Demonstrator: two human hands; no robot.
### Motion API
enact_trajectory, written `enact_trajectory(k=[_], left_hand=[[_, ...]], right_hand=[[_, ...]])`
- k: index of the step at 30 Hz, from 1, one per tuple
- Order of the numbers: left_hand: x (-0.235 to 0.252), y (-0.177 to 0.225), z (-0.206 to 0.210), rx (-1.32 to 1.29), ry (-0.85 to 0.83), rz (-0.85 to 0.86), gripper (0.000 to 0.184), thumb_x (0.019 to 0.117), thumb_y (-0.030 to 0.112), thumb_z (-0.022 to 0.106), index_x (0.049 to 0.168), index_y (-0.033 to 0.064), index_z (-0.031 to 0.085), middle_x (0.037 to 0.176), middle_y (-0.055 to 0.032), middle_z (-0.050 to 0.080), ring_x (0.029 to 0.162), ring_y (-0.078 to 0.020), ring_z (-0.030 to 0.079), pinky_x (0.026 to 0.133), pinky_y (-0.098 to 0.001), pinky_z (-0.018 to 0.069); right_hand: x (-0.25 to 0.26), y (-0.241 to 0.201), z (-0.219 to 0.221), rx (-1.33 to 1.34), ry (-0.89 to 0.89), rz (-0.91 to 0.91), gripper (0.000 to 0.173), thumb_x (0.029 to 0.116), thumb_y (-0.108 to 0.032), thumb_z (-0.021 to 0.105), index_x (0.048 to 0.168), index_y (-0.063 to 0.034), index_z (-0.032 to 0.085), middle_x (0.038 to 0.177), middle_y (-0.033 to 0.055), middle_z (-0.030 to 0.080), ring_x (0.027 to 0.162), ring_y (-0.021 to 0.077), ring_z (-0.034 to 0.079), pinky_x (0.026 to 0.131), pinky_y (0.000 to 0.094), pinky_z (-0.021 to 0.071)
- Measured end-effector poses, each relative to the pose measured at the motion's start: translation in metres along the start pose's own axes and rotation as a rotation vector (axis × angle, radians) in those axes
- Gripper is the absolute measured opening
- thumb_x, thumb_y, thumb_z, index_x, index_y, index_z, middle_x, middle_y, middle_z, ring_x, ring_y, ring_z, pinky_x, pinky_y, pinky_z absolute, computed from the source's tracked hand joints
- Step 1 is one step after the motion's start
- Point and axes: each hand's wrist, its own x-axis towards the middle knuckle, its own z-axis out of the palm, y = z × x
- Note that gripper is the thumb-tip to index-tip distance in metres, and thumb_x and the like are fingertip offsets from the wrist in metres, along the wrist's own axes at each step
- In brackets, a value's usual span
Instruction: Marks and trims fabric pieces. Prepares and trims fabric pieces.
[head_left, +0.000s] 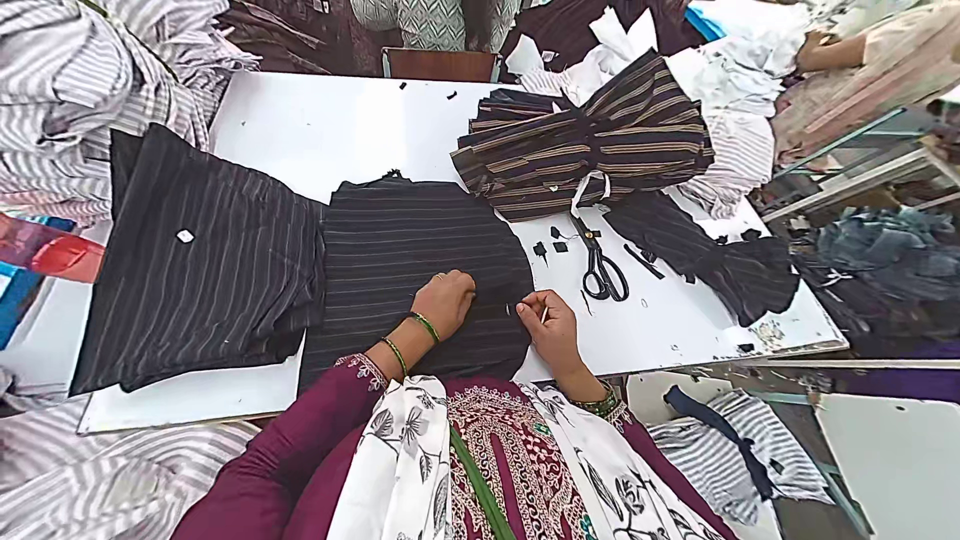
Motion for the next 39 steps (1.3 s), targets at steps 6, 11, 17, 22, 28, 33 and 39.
enact_trajectory(k=[6,11,17,22,28,33,39], left_hand=[[-0.045,-0.082,-0.055,-0.633,0.778,-0.562,0.027,0.1056,0.015,0.052,0.125,-0.0042,0.05,0.104,-0.0149,0.059,0.084,-0.0183,0.061,0.075,-0.0397,0.0545],[-0.073,-0.111,-0.075,0.067,0.842,-0.374,0.086,0.0881,0.011,0.071,0.155,-0.0106,0.023,0.161,-0.0371,0.02,0.148,-0.053,0.028,0.117,-0.0663,0.0278],[-0.034,-0.078,-0.03,0.385,0.201,0.158,0.058,0.0989,0.039,0.062,0.148,0.0106,0.055,0.164,-0.0189,0.035,0.154,-0.0472,0.019,0.117,-0.0739,0.0143],[-0.04,-0.032,-0.006,0.307,-0.183,-0.187,0.069,0.1073,0.051,0.038,0.164,0.014,0.026,0.172,-0.0117,0.012,0.159,-0.0362,0.008,0.124,-0.0617,0.0047],[-0.004,-0.014,-0.022,0.061,-0.081,0.086,0.049,0.1064,0.024,0.051,0.151,0.003,0.048,0.158,-0.0178,0.044,0.15,-0.0333,0.037,0.124,-0.0493,0.0265],[0.049,-0.022,-0.032,0.012,-0.153,-0.199,0.064,0.1085,0.033,0.05,0.16,0.0015,0.028,0.154,-0.026,0.045,0.143,-0.0387,0.046,0.118,-0.0541,0.0344],[0.051,-0.082,-0.058,-0.331,0.597,-0.342,0.052,0.1014,0.012,0.06,0.147,-0.0057,0.041,0.147,-0.0271,0.051,0.132,-0.0378,0.056,0.11,-0.0515,0.0445]], right_hand=[[-0.001,0.007,-0.002,0.096,0.029,-0.027,0.012,0.0909,-0.008,0.062,0.093,0.004,0.066,0.076,-0.0026,0.056,0.064,-0.0057,0.047,0.06,0.0095,0.0393],[0.012,-0.003,-0.003,0.039,-0.08,0.11,0.014,0.0923,-0.01,0.062,0.096,0.0025,0.068,0.081,-0.0005,0.059,0.068,-0.0024,0.049,0.064,0.014,0.0407],[0.056,-0.02,0.005,-0.189,-0.355,0.196,0.02,0.1004,-0.01,0.059,0.108,0.0037,0.071,0.104,0.016,0.068,0.094,0.018,0.063,0.086,0.0338,0.0495],[0.088,-0.03,0.0,-0.415,-0.489,0.298,0.025,0.1036,-0.011,0.054,0.115,0.003,0.07,0.117,0.0231,0.068,0.113,0.0318,0.062,0.101,0.0472,0.0455],[0.127,-0.02,0.026,-0.452,-0.442,-0.209,0.024,0.0981,0.004,0.054,0.109,0.0015,0.075,0.114,0.0224,0.07,0.11,0.0388,0.067,0.097,0.0556,0.051],[0.149,0.0,0.051,-0.513,-0.446,-0.186,0.025,0.101,-0.001,0.055,0.117,-0.002,0.074,0.125,0.0199,0.068,0.118,0.0371,0.065,0.1,0.0553,0.0508],[0.145,0.004,0.056,-0.559,-0.374,-0.166,0.027,0.1023,-0.004,0.055,0.122,-0.0067,0.074,0.121,0.0206,0.068,0.107,0.0383,0.068,0.088,0.0557,0.0551]])
